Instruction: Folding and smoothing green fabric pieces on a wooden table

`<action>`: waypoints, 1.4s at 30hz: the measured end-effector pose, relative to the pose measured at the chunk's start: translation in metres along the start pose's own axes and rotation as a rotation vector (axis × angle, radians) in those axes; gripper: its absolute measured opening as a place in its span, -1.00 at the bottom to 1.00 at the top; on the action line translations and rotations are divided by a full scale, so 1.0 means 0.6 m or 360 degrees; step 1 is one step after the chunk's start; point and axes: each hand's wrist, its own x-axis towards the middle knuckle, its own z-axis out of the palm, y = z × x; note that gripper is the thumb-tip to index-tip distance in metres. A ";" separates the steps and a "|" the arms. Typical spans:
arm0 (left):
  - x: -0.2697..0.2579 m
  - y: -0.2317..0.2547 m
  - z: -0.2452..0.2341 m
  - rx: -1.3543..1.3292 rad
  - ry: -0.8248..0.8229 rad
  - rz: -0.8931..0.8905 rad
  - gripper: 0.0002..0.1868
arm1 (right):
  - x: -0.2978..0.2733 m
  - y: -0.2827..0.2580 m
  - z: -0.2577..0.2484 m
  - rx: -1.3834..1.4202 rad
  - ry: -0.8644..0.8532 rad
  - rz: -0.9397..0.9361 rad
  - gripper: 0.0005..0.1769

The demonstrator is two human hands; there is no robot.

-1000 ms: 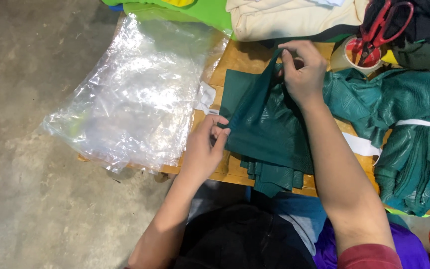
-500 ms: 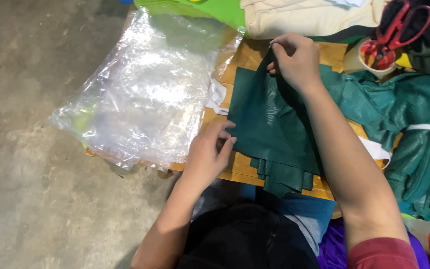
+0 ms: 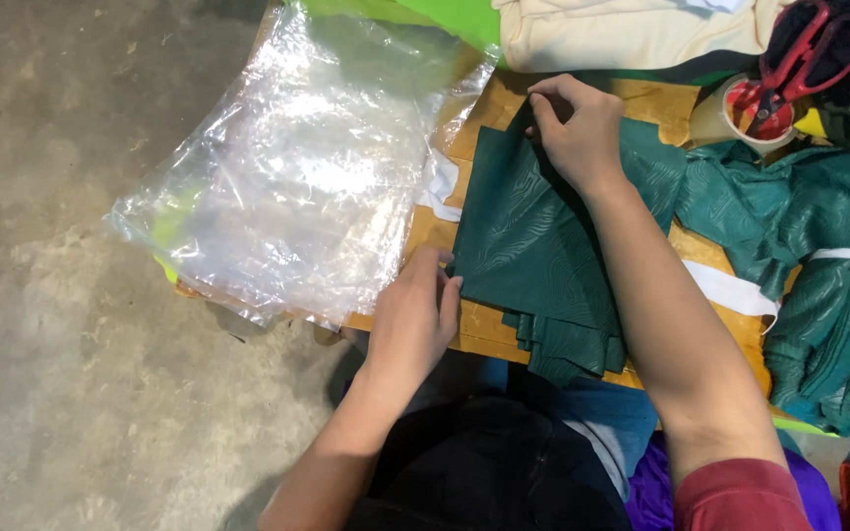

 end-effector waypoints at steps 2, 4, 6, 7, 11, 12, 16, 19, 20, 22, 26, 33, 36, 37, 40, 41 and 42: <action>0.003 -0.005 0.003 0.0023 0.0009 0.0009 -0.80 | 0.007 0.002 -0.001 -0.0086 0.0005 -0.0059 -0.90; 0.003 -0.009 0.007 0.0079 -0.0011 -0.0004 -0.78 | 0.015 0.011 0.003 -0.0156 -0.0053 -0.0072 -0.89; 0.000 -0.003 0.005 0.0093 -0.0004 -0.0039 -0.80 | 0.024 0.035 0.009 -0.0222 -0.0040 -0.0140 -0.91; -0.002 0.000 0.002 0.0113 0.0002 -0.0087 -0.81 | 0.030 0.048 0.014 -0.0278 -0.0034 -0.0204 -0.91; -0.007 -0.005 0.002 0.0131 0.0023 -0.0132 -0.80 | 0.042 0.056 0.025 -0.0301 -0.0054 -0.0239 -0.94; -0.008 -0.005 0.001 0.0147 0.0009 -0.0124 -0.80 | 0.044 0.056 0.029 -0.0304 -0.0083 -0.0230 -0.95; -0.010 0.005 -0.010 0.0145 -0.0060 -0.0193 -0.82 | 0.048 0.051 0.042 -0.0263 -0.0126 -0.0211 -0.95; -0.013 0.009 -0.013 0.0158 -0.0080 -0.0219 -0.84 | 0.046 0.047 0.049 -0.0235 -0.0139 -0.0201 -0.97; -0.016 0.008 -0.011 0.0159 -0.0088 -0.0225 -0.84 | 0.037 0.034 0.041 -0.0232 -0.0142 -0.0192 -0.97; -0.011 0.005 -0.009 0.0222 -0.0074 -0.0285 -0.81 | 0.037 0.006 0.025 -0.0227 -0.0133 -0.0201 -0.74; -0.011 0.027 -0.019 0.0280 -0.0173 -0.0206 -0.83 | -0.023 -0.043 -0.066 -0.0117 -0.0055 0.0048 -0.85; 0.032 0.038 0.001 0.0384 -0.0010 0.0465 -0.81 | -0.191 -0.060 -0.232 -0.0673 -0.0154 0.0601 -0.89; 0.096 0.047 0.042 0.0376 -0.0112 0.0624 -0.89 | -0.245 -0.131 -0.247 -0.0593 -0.0312 0.1086 -0.78; 0.107 0.052 0.049 0.0289 -0.0121 0.0676 -0.91 | -0.266 -0.155 -0.237 -0.0476 -0.0337 0.1385 -0.71; 0.198 0.135 0.105 0.0148 -0.0223 0.0803 -0.95 | -0.337 -0.105 -0.201 -0.0300 0.0018 0.1419 -0.79; 0.245 0.132 0.150 0.0152 -0.0230 0.0825 -0.95 | -0.341 -0.109 -0.203 -0.0294 0.0041 0.1421 -0.79; 0.293 0.129 0.195 0.0237 -0.0275 0.0826 -0.96 | -0.345 -0.114 -0.204 -0.0309 0.0056 0.1334 -0.80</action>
